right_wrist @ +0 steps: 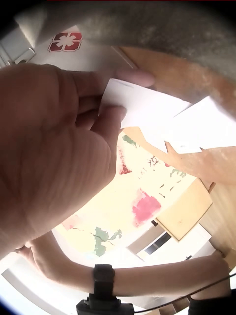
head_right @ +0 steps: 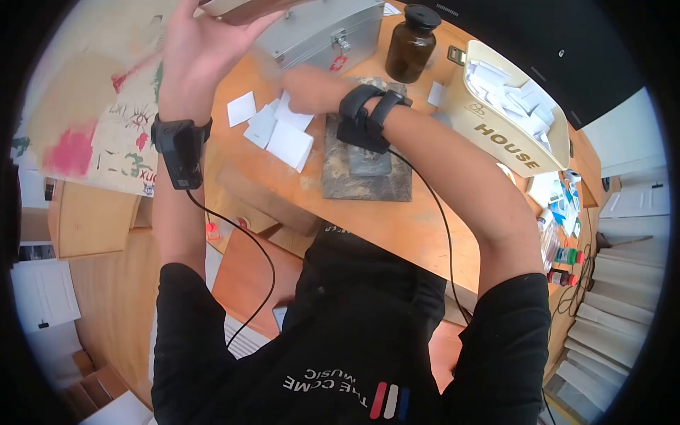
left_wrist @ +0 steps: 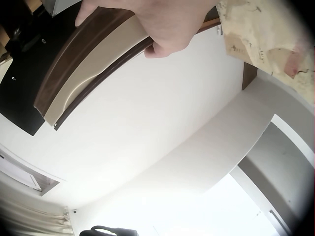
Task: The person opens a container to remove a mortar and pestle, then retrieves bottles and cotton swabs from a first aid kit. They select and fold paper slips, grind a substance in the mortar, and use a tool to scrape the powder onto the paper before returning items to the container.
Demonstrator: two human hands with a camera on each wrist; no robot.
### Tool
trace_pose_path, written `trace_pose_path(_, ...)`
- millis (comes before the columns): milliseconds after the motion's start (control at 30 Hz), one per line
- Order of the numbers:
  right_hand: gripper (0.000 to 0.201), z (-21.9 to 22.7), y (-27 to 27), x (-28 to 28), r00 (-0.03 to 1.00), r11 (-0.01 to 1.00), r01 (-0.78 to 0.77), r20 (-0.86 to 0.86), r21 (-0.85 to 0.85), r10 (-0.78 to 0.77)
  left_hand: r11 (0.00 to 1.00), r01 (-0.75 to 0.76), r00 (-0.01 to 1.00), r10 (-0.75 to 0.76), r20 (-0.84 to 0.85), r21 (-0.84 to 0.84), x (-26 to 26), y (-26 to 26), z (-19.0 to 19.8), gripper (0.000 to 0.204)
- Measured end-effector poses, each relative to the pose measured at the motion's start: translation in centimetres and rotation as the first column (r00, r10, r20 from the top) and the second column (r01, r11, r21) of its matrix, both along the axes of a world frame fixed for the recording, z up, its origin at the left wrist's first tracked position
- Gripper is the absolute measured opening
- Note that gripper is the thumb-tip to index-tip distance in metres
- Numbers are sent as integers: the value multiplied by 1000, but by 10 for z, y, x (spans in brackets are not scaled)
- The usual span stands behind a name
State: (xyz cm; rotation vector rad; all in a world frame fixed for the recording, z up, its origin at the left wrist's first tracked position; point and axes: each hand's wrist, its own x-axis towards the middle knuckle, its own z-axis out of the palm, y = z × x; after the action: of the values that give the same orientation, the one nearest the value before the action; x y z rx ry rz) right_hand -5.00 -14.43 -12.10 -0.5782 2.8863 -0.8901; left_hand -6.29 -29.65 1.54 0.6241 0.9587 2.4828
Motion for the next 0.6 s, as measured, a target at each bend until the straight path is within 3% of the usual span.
trace_pose_path(100,37,-6,-1,4,989,999,-12,-146,-45,5,993,111,993,-112,25,39,-19,6,-4,51)
trace_pose_path(200,37,0,-2,13,987,996,39,-154,-75,-50,998,69,994,-67,-86,16,8,18,2,52)
trace_pose_path(300,32,2,1,13,964,993,108,-238,-55,-118,986,165,986,-165,-7,33,-13,20,-2,53)
trace_pose_path(400,27,25,3,22,970,956,205,178,-212,-168,993,109,994,-107,-36,34,4,29,0,55)
trace_pose_path(500,25,4,7,7,978,973,88,203,-215,-44,985,167,985,-168,38,33,-9,26,-3,56)
trace_pose_path(600,25,-21,-1,-5,988,963,41,154,-268,1,996,85,992,-85,-97,0,17,29,2,55)
